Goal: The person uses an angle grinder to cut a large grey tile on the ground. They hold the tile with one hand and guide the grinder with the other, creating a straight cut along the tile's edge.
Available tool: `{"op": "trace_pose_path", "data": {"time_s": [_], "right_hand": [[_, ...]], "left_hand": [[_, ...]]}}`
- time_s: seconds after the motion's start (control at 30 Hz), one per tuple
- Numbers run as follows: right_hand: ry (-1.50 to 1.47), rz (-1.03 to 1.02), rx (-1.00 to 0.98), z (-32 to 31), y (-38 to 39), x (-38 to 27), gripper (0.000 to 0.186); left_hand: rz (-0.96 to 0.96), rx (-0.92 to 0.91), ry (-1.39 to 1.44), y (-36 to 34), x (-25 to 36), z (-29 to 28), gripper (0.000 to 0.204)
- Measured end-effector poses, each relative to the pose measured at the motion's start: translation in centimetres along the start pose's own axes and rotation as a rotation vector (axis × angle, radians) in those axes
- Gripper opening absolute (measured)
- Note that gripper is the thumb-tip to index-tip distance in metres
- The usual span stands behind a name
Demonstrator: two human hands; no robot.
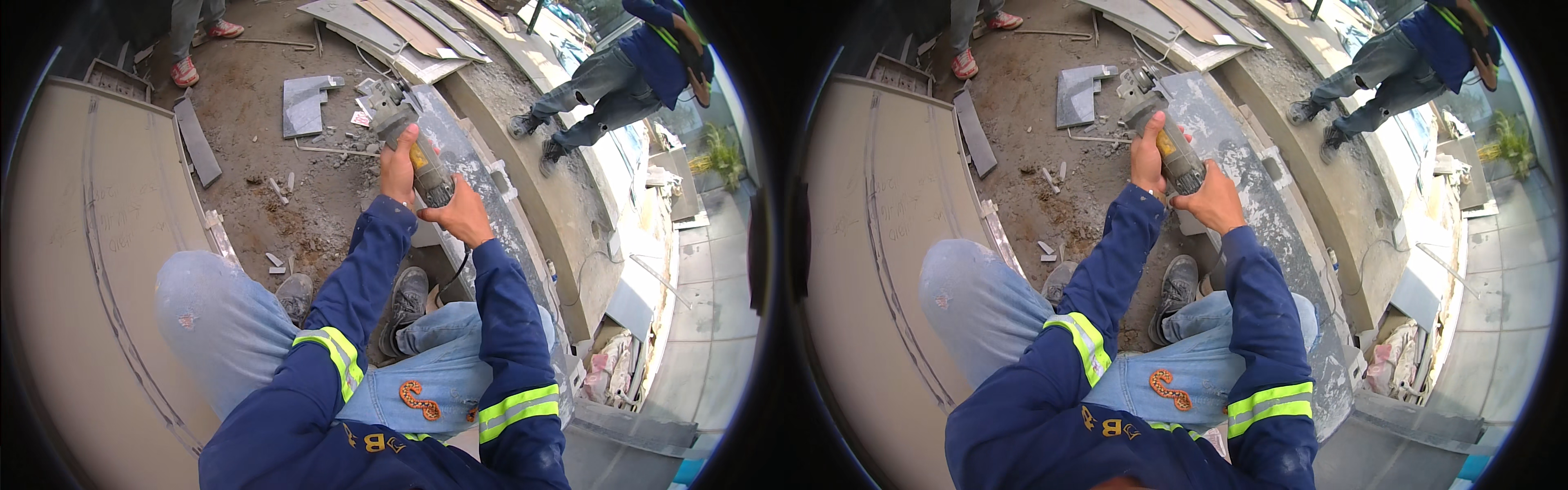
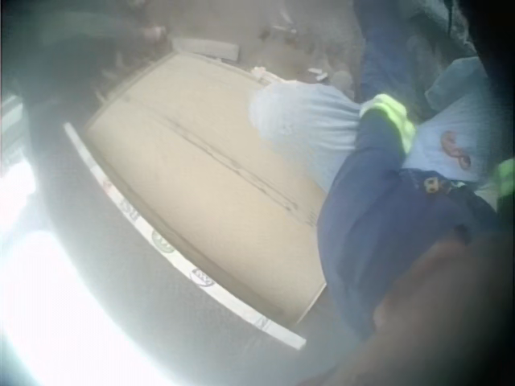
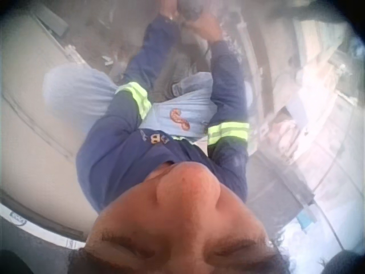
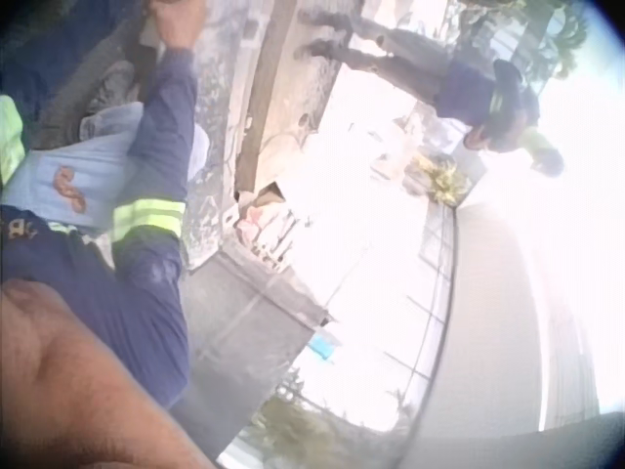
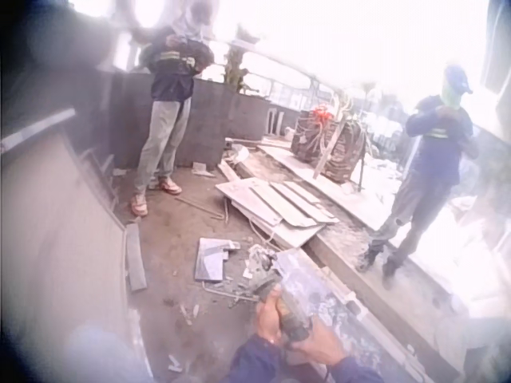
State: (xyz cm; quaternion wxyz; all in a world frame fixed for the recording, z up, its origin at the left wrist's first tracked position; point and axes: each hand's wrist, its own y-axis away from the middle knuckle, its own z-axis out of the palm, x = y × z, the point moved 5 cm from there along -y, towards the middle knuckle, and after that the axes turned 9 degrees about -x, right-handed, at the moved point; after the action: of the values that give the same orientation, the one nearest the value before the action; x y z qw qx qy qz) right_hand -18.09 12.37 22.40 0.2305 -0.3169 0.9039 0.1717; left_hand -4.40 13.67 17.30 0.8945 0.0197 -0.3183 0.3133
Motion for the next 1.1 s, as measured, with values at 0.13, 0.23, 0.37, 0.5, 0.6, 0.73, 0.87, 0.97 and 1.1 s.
{"op": "trace_pose_path", "data": {"time_s": [0.13, 0.23, 0.37, 0.5, 0.6, 0.73, 0.87, 0.97, 1.1], "right_hand": [[-0.092, -0.018, 0.101, -0.4, -2.5, 0.6, 0.08], [-0.119, 0.096, 0.077, 1.4, -1.7, 1.7, 0.071], [-0.109, 0.102, -0.074, 4.7, -1.4, 5.6, 0.07], [-0.461, 0.108, -0.268, 7.2, -2.0, 6.5, 0.059], [-0.464, 0.144, -0.277, 8.3, -3.1, 6.8, 0.048], [-0.456, 0.175, -0.206, 8.6, -2.8, 7.4, 0.05], [-0.339, 0.2, -0.169, 8.7, -2.6, 9.0, 0.056], [-0.281, 0.207, -0.154, 8.8, -1.9, 9.3, 0.06], [-0.281, 0.221, -0.162, 8.8, -1.8, 9.3, 0.063]], "left_hand": [[0.052, -0.066, -0.294, -2.4, -1.8, -0.1, 0.058], [-0.052, -0.113, -0.496, -1.9, -3.6, -2.4, 0.066], [-0.249, -0.021, -0.436, 0.5, -6.7, -5.4, 0.065], [-0.318, 0.149, -0.539, 0.9, -8.0, -7.9, 0.064], [-0.273, 0.187, -0.372, 0.6, -8.2, -8.6, 0.056], [-0.29, 0.186, -0.187, 1.2, -8.6, -7.8, 0.043], [-0.305, 0.151, -0.047, 1.8, -9.8, -7.6, 0.04], [-0.365, 0.124, 0.034, 2.7, -10.4, -7.6, 0.043], [-0.361, 0.105, 0.008, 2.8, -10.5, -7.6, 0.043]]}}
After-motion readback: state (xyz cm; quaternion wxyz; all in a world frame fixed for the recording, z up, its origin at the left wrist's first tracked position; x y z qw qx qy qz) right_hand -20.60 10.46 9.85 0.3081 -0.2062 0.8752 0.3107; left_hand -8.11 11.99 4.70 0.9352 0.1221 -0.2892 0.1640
